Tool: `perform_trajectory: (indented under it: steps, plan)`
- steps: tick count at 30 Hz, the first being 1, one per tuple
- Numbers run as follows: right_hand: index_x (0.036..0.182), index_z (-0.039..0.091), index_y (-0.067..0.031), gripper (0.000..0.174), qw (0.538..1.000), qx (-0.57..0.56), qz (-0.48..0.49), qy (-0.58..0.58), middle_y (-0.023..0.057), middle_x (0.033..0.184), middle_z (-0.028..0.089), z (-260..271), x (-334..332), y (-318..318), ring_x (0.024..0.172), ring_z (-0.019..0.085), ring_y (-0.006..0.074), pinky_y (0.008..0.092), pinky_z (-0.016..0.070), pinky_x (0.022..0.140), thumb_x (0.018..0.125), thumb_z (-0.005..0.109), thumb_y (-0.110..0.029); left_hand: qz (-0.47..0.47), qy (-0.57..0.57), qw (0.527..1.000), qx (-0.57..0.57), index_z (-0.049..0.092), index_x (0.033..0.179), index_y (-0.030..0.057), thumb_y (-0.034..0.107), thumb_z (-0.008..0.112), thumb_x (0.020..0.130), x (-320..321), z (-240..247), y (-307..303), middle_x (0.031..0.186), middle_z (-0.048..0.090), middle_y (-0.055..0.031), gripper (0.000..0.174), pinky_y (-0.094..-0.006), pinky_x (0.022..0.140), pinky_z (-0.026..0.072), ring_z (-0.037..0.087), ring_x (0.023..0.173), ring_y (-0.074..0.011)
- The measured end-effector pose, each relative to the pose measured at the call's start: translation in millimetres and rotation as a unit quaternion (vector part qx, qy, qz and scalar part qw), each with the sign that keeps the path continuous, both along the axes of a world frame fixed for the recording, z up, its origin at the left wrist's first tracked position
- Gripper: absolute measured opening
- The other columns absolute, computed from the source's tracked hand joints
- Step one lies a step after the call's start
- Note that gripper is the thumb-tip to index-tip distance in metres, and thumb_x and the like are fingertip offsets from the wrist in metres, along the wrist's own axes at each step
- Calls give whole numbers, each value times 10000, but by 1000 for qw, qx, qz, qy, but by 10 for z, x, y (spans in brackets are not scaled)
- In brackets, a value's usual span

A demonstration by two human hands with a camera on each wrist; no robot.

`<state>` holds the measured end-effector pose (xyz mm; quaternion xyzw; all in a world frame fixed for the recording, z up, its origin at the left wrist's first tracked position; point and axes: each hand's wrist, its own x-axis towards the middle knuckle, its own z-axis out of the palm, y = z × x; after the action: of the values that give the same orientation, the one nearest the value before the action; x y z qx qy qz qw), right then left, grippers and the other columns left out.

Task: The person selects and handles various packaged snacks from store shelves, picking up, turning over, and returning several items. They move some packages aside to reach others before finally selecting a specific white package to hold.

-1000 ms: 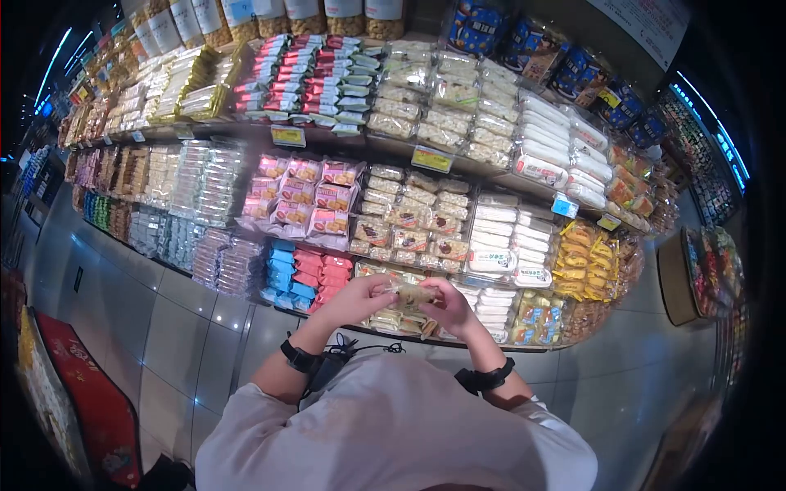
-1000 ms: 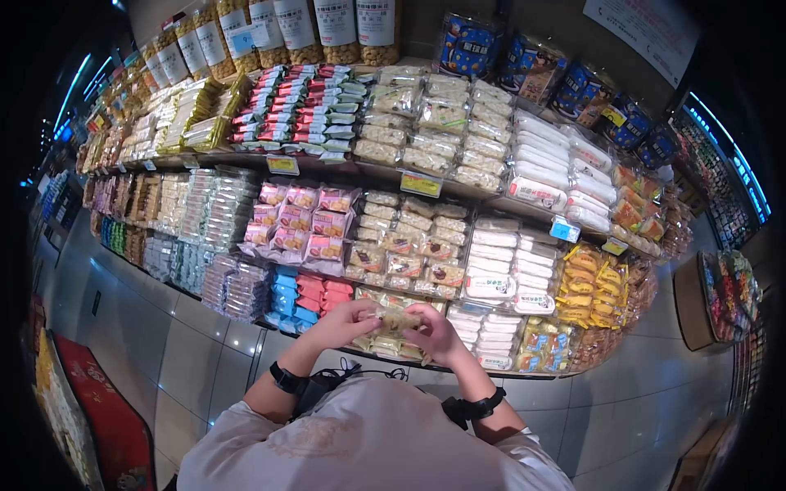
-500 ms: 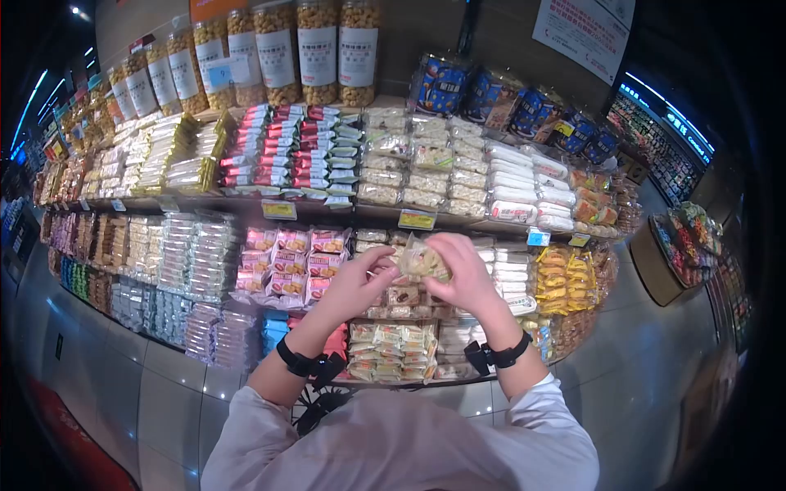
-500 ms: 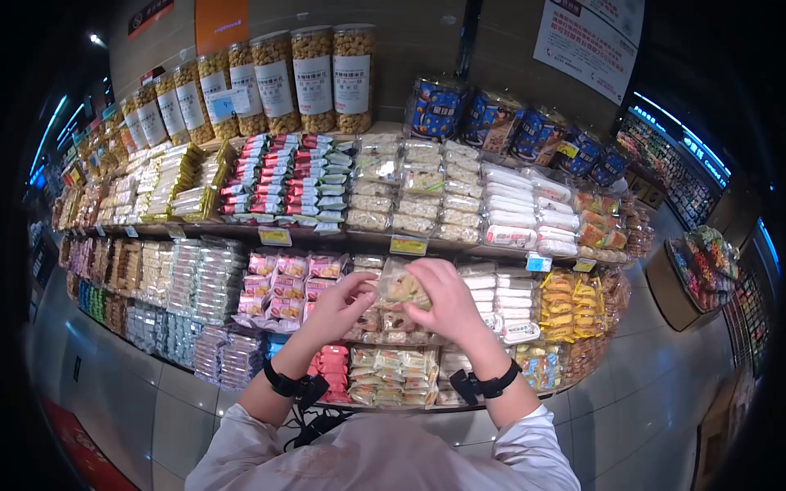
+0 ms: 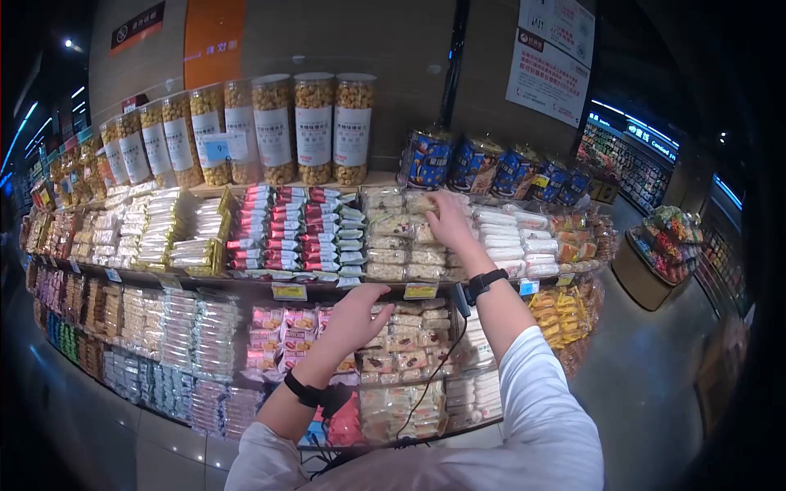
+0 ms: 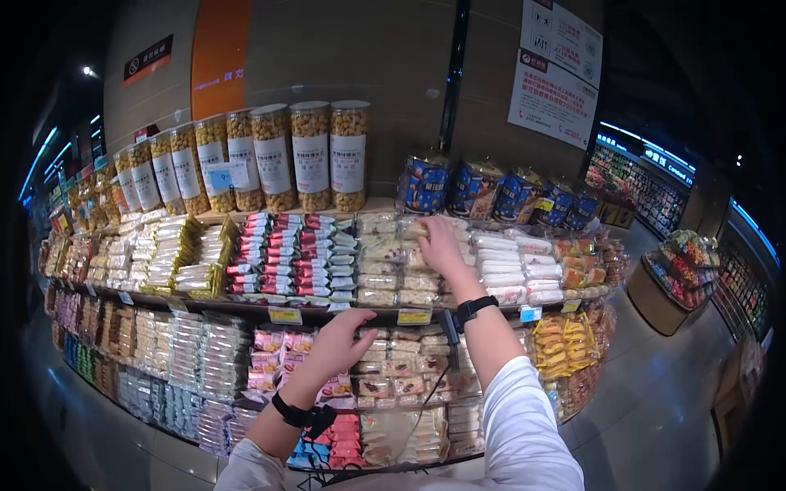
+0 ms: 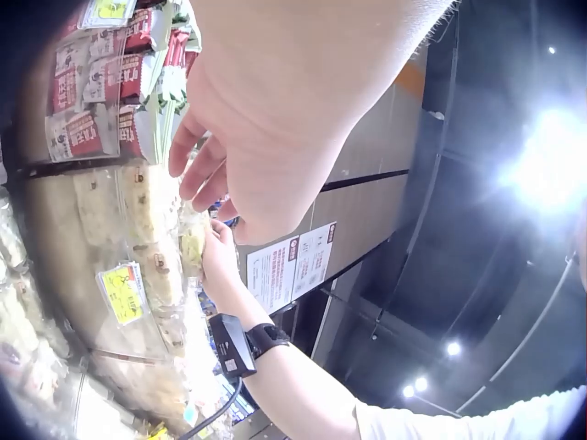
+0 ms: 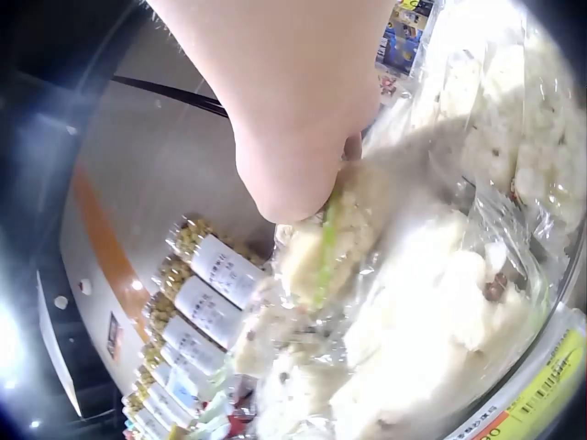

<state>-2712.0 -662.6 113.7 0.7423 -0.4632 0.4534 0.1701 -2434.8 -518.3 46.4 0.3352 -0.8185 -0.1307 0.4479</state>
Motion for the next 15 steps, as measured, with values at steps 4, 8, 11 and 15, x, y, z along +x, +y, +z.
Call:
perform_trajectory:
  steps: [4, 8, 11, 15]
  plan:
    - [1208, 541, -10, 404, 998, 52, -3, 24, 190, 1230, 560, -47, -3, -157, 1202, 475, 397, 450, 369, 1049, 855, 612, -194, -1, -38, 998, -49, 597, 1103, 35, 206, 665, 851, -11, 90, -160, 1046, 626, -143, 312, -427, 832, 507, 612, 984, -335]
    - [1271, 523, -11, 491, 983, -21, -136, 120, 211, 1363, 504, -14, 77, 104, 1301, 437, 382, 436, 348, 1096, 862, 632, -258, 16, -48, 990, -129, 599, 1068, 43, 188, 673, 824, -42, 180, -437, 1027, 607, -136, 293, -427, 799, 501, 595, 975, -329]
    - [1294, 515, -11, 562, 998, 67, -18, 9, 227, 1359, 506, -48, -84, -29, 1286, 447, 397, 441, 368, 1079, 828, 672, -283, 58, -92, 986, -130, 597, 1108, 50, 165, 659, 836, -162, 311, -583, 1116, 608, -141, 301, -429, 858, 478, 583, 1034, -332]
    - [1263, 550, -7, 559, 985, 158, -39, 66, 218, 1261, 563, 233, -224, -130, 1210, 501, 387, 430, 411, 1033, 781, 702, -246, 92, -137, 968, -187, 592, 1115, 76, 165, 677, 802, -466, 427, -638, 1166, 582, -104, 337, -425, 902, 452, 554, 1115, -288]
